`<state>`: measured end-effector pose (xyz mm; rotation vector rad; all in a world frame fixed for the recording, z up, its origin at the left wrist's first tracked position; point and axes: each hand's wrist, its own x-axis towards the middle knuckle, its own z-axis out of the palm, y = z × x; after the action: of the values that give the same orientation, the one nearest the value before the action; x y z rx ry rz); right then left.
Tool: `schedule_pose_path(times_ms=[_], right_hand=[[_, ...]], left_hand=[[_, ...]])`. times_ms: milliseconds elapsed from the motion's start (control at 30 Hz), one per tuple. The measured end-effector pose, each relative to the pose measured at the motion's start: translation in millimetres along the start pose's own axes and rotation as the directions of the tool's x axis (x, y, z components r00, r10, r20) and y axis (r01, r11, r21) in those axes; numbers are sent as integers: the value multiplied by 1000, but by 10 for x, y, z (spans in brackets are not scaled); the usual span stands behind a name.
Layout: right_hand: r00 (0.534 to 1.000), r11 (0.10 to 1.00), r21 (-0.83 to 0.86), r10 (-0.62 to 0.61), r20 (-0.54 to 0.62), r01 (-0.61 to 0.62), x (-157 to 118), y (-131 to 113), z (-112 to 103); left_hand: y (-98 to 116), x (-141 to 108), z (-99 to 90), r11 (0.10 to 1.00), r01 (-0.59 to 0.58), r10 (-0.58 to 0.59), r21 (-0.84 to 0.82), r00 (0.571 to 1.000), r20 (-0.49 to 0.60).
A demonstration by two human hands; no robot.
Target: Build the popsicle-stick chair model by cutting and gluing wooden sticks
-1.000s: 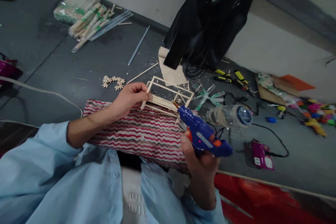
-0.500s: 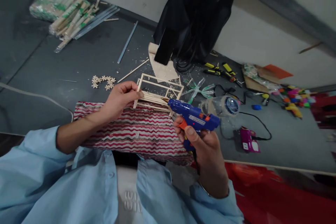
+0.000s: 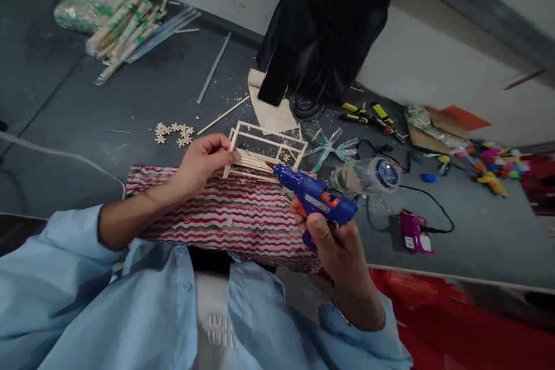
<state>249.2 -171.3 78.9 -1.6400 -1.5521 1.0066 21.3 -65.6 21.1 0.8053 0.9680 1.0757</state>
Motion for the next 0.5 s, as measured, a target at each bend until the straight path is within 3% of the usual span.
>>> schedule_pose_path(times_ms=[500], right_hand=[[999,998,-52,-30,42,33,109,-15,19]], left_hand=[[-6,2,-4,1000,-5,5,5,1000,21]])
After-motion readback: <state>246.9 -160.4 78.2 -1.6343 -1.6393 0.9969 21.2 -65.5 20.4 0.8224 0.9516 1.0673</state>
